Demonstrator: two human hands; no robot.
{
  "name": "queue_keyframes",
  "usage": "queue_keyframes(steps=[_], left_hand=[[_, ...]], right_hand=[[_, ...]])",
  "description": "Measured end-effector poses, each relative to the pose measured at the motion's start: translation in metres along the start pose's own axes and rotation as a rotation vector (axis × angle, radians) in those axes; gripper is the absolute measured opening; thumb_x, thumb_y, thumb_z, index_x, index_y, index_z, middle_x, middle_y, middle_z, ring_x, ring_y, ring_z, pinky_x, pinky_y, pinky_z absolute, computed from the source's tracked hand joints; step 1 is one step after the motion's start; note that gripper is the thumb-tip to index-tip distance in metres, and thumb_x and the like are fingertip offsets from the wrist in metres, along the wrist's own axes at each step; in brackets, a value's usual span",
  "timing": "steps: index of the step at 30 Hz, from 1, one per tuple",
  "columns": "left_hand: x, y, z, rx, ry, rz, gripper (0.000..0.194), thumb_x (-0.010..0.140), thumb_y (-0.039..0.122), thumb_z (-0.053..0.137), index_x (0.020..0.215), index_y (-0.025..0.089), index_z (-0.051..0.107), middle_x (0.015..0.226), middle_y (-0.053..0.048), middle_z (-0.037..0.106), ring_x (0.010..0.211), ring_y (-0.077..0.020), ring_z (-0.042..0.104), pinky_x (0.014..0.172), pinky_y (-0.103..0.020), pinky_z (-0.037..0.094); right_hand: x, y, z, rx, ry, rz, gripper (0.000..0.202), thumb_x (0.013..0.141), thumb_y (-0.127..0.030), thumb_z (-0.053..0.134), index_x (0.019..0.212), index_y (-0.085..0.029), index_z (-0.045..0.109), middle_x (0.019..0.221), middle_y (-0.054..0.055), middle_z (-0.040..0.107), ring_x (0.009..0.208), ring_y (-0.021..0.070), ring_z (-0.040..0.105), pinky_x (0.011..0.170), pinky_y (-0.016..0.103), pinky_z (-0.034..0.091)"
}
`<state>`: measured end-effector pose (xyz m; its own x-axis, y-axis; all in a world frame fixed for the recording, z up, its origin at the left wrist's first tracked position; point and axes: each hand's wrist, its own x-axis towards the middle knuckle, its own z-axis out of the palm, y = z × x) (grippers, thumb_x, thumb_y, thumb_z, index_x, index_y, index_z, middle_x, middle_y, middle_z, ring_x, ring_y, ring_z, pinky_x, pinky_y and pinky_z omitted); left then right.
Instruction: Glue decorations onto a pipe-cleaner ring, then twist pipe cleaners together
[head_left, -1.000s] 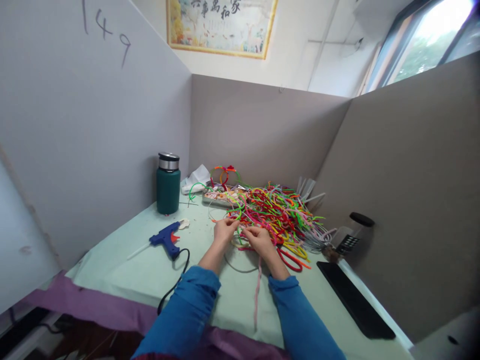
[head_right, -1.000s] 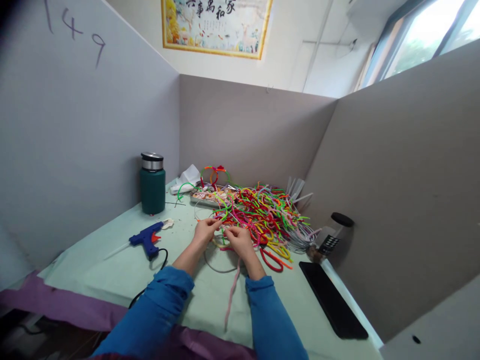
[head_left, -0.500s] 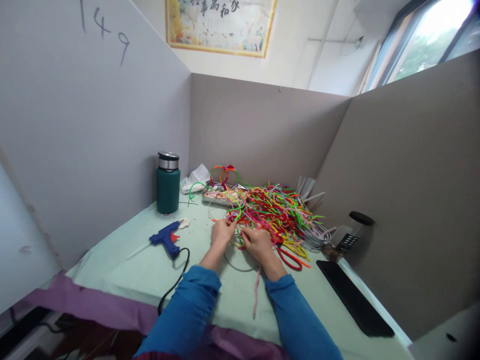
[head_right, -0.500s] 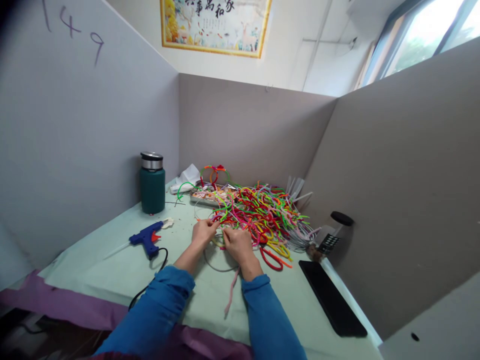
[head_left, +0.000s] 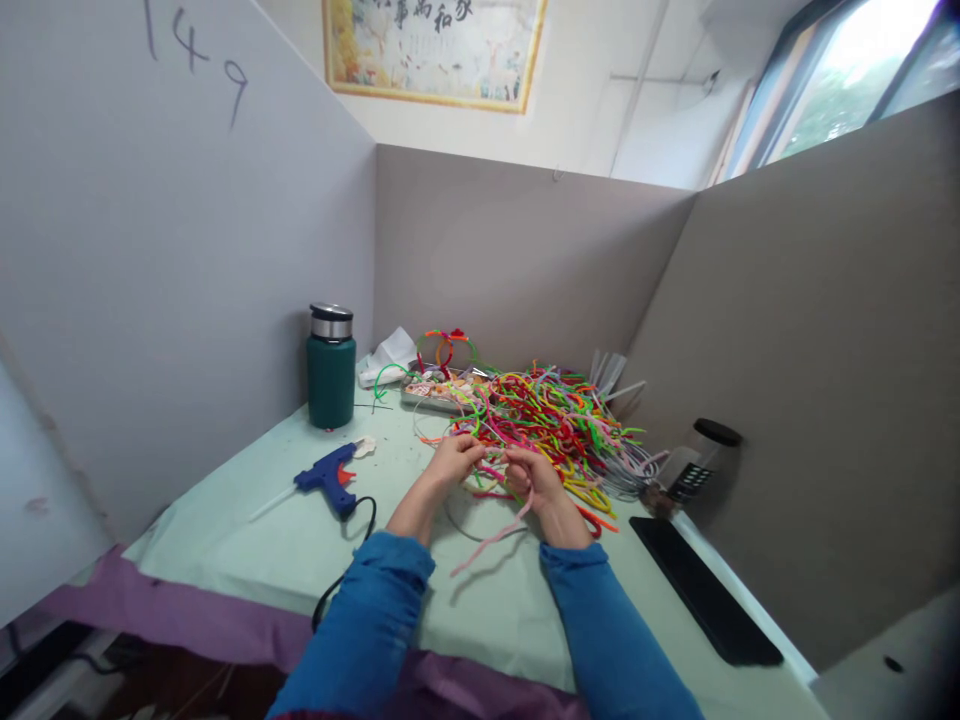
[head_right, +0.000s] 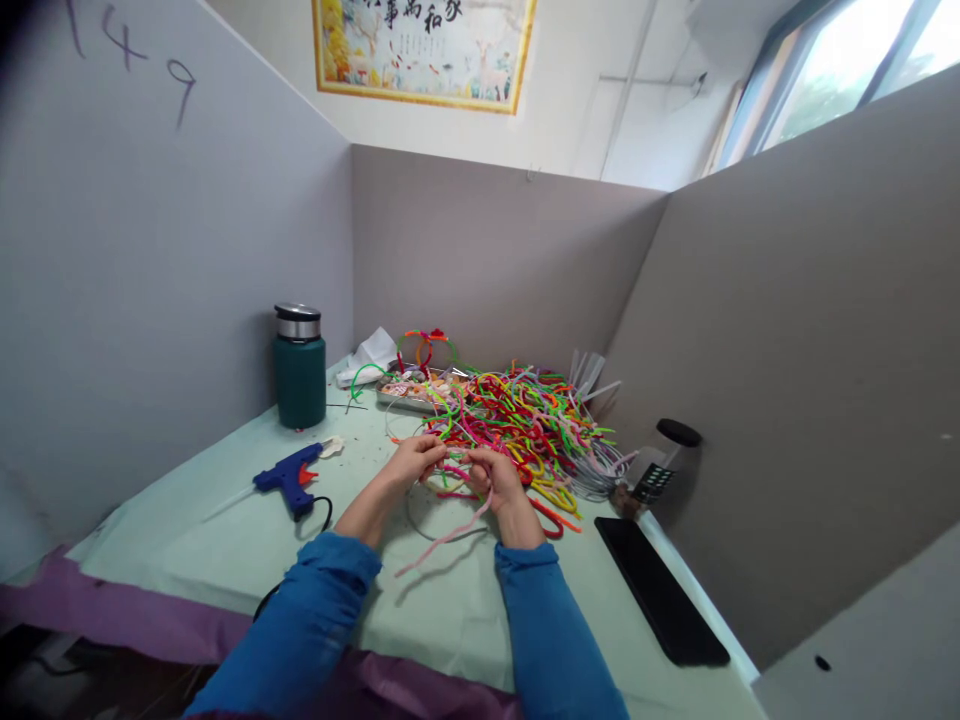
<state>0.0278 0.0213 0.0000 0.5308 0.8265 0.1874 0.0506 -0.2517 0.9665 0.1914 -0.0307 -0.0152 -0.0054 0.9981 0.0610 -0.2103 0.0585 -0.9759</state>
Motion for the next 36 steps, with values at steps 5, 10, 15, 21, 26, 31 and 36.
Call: queue_keyframes(steps=[5,10,15,21,26,31,36], left_hand=[[-0.008,0.008,-0.001,-0.375,-0.244,0.068,0.035,0.07,0.047,0.065,0.07,0.014,0.054,0.051,0.006,0.046,0.039,-0.0031,0.033,0.041,-0.019,0.024],[0.001,-0.003,-0.002,-0.354,0.02,-0.068,0.042,0.067,0.052,0.066,0.071,0.011,0.059,0.061,0.0,0.057,0.033,-0.0019,0.034,0.034,-0.019,0.02],[0.004,-0.008,-0.002,-0.362,0.05,-0.234,0.042,0.069,0.049,0.067,0.081,0.009,0.065,0.069,-0.007,0.065,0.031,-0.0014,0.034,0.034,-0.019,0.022],[0.004,-0.009,-0.003,-0.505,0.145,-0.253,0.027,0.068,0.032,0.072,0.076,0.009,0.063,0.065,-0.005,0.066,0.031,-0.0018,0.035,0.033,-0.019,0.022],[0.008,-0.011,-0.009,-0.745,0.23,-0.345,0.012,0.076,0.02,0.063,0.074,0.009,0.059,0.063,-0.004,0.065,0.031,-0.0003,0.033,0.032,-0.016,0.024],[0.008,-0.008,-0.011,-0.85,0.233,-0.442,0.007,0.079,0.015,0.057,0.075,0.01,0.058,0.061,-0.003,0.063,0.032,0.0004,0.032,0.031,-0.013,0.025],[0.007,-0.007,-0.009,-0.795,0.153,-0.485,0.005,0.078,0.014,0.059,0.077,0.009,0.061,0.063,-0.004,0.064,0.032,0.0,0.033,0.032,-0.014,0.026]], right_hand=[[-0.004,-0.003,-0.005,0.287,-0.148,0.106,0.014,0.065,-0.029,0.06,0.059,-0.016,0.058,0.032,-0.011,0.022,0.032,0.0039,0.012,0.034,0.02,0.013],[0.0,0.003,-0.001,0.082,-0.022,0.065,0.018,0.067,-0.032,0.064,0.062,-0.015,0.062,0.031,-0.009,0.032,0.029,0.0046,0.02,0.034,0.021,0.013],[0.0,0.003,0.008,-0.134,0.142,-0.016,0.021,0.068,-0.037,0.065,0.061,-0.017,0.063,0.034,-0.007,0.038,0.032,0.0059,0.026,0.036,0.022,0.015],[-0.005,0.002,0.019,-0.28,0.117,-0.074,0.032,0.073,-0.046,0.062,0.068,-0.015,0.069,0.037,-0.005,0.044,0.035,0.0064,0.03,0.037,0.022,0.019],[-0.001,0.006,0.015,-0.255,0.19,-0.225,0.035,0.075,-0.044,0.061,0.097,-0.018,0.069,0.076,0.004,0.068,0.056,0.0127,0.056,0.046,0.022,0.039],[0.001,0.012,0.015,-0.338,0.085,-0.362,0.05,0.069,-0.035,0.069,0.117,-0.025,0.062,0.097,0.004,0.068,0.076,0.0174,0.062,0.063,0.029,0.051],[-0.005,0.006,0.025,-0.517,0.204,-0.496,0.03,0.076,-0.038,0.062,0.1,-0.022,0.07,0.092,0.006,0.069,0.073,0.0175,0.061,0.063,0.029,0.049]])
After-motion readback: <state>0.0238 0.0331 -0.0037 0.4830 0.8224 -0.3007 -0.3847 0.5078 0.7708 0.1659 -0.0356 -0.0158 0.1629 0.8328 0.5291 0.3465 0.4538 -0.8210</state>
